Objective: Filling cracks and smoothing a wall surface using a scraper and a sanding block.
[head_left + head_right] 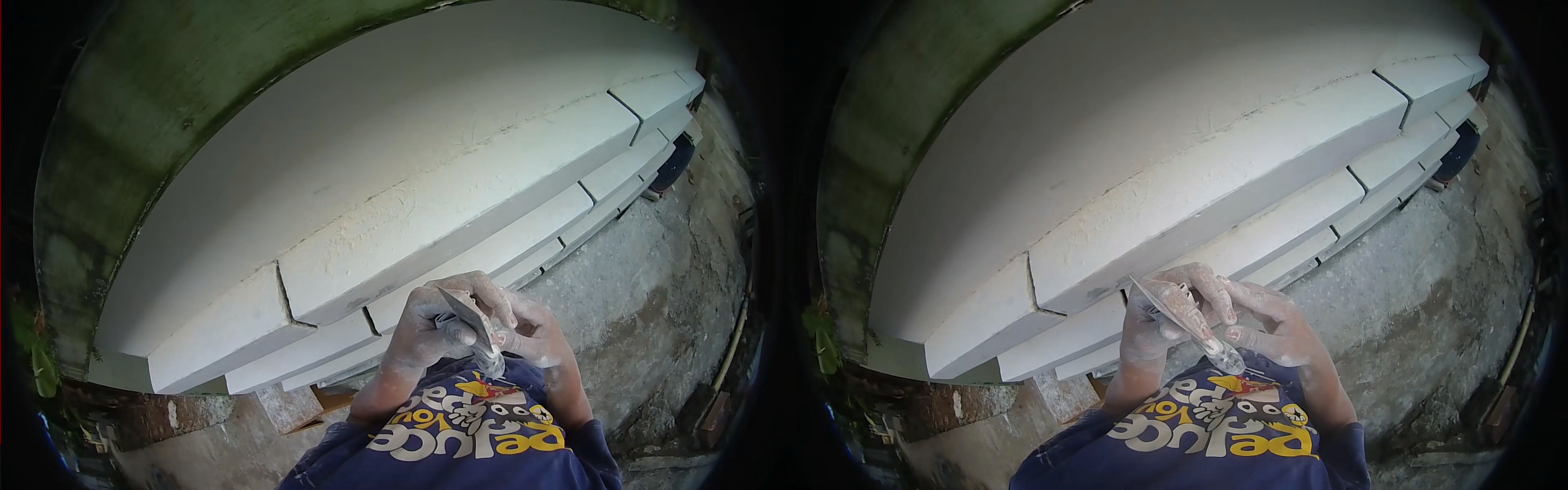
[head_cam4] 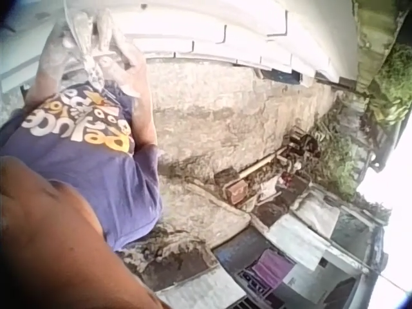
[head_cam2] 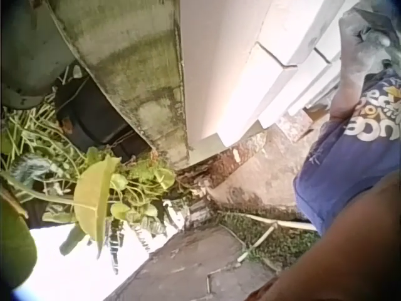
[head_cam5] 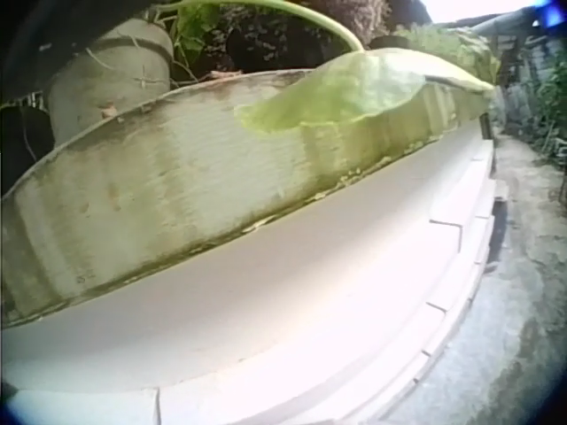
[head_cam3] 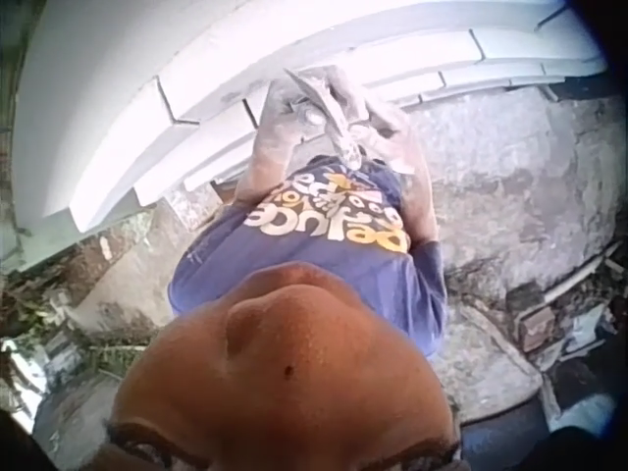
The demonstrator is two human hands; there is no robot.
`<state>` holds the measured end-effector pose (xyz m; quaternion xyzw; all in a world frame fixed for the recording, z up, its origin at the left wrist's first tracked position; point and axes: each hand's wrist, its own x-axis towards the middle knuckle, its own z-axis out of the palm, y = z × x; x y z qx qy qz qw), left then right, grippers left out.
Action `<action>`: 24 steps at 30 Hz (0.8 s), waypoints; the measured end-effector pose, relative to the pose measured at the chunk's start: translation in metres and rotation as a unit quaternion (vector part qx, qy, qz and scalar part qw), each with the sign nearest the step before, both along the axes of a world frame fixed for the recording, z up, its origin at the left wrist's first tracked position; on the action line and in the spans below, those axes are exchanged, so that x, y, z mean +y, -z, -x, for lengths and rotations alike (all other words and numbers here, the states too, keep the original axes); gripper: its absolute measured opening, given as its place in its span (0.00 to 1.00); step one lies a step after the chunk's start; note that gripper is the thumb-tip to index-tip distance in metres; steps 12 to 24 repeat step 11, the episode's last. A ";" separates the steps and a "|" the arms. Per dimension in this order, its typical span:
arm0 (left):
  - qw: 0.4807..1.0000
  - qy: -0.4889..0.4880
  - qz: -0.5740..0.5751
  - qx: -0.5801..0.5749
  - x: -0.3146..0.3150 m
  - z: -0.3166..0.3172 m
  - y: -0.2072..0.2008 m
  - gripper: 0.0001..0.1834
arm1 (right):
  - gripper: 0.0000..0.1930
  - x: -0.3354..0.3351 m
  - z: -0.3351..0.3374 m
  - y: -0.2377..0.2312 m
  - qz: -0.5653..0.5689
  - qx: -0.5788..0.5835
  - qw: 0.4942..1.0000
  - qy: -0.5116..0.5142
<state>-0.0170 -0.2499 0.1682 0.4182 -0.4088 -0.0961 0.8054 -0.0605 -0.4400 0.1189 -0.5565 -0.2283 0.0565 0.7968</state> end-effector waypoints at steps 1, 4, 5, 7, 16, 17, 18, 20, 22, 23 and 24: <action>0.999 0.027 0.019 0.019 -0.007 0.000 0.003 0.14 | 0.30 -0.004 0.001 0.000 0.037 -0.017 0.999 0.027; 0.995 -0.084 -0.045 -0.018 -0.034 0.013 0.005 0.23 | 0.29 -0.014 0.006 0.015 0.089 -0.087 0.988 0.092; 0.981 -0.165 -0.098 -0.027 -0.039 0.015 0.007 0.26 | 0.30 -0.016 0.005 0.014 0.174 -0.177 0.959 0.138; 0.972 -0.188 -0.117 -0.073 -0.043 0.009 0.014 0.29 | 0.30 -0.020 0.002 0.007 0.199 -0.241 0.938 0.148; 0.976 -0.166 -0.109 -0.089 -0.043 0.004 0.012 0.26 | 0.31 -0.026 0.004 0.011 0.177 -0.177 0.965 0.080; 0.976 -0.166 -0.109 -0.089 -0.043 0.004 0.012 0.26 | 0.31 -0.026 0.004 0.011 0.177 -0.177 0.965 0.080; 0.976 -0.166 -0.109 -0.089 -0.043 0.004 0.012 0.26 | 0.31 -0.026 0.004 0.011 0.177 -0.177 0.965 0.080; 0.976 -0.166 -0.109 -0.089 -0.043 0.004 0.012 0.26 | 0.31 -0.026 0.004 0.011 0.177 -0.177 0.965 0.080; 0.976 -0.166 -0.109 -0.089 -0.043 0.004 0.012 0.26 | 0.31 -0.026 0.004 0.011 0.177 -0.177 0.965 0.080; 0.976 -0.166 -0.109 -0.089 -0.043 0.004 0.012 0.26 | 0.31 -0.026 0.004 0.011 0.177 -0.177 0.965 0.080; 0.976 -0.166 -0.109 -0.089 -0.043 0.004 0.012 0.26 | 0.31 -0.026 0.004 0.011 0.177 -0.177 0.965 0.080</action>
